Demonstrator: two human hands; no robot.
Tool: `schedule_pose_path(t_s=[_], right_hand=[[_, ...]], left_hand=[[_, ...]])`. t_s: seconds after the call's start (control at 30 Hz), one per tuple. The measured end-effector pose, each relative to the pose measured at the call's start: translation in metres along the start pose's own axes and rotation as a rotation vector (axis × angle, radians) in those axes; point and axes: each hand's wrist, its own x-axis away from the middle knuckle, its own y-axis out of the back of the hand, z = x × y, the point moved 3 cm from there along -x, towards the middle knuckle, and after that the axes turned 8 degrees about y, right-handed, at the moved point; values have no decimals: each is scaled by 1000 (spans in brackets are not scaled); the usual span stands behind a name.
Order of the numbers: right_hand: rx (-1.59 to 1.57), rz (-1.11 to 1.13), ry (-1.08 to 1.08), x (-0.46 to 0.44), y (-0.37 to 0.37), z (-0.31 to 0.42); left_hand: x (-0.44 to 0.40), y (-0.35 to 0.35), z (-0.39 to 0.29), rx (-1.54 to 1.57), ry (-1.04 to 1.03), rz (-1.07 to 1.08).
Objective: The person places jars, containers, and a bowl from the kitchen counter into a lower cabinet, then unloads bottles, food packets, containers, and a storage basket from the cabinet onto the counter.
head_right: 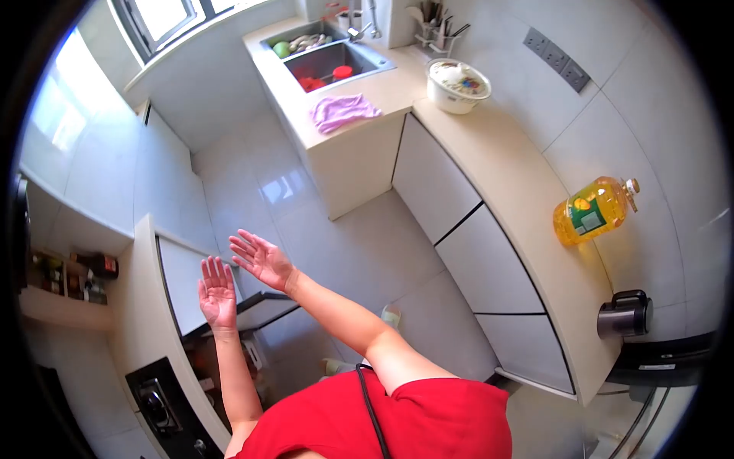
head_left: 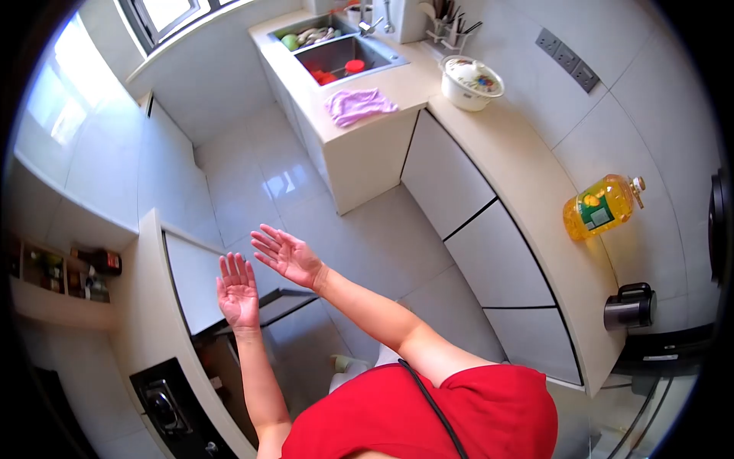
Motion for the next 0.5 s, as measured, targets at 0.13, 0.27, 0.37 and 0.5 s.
schedule_pose_path(t_s=[0.13, 0.27, 0.37, 0.5], right_hand=[[88, 19, 145, 17, -24, 131], [181, 28, 318, 41, -53, 264], [221, 35, 430, 56, -72, 348], [254, 13, 588, 61, -96, 458]], left_hand=[[-80, -56, 110, 53, 155, 56], [-158, -108, 225, 82, 342, 133], [-211, -143, 300, 103, 474, 166], [-292, -196, 386, -29, 593, 187]])
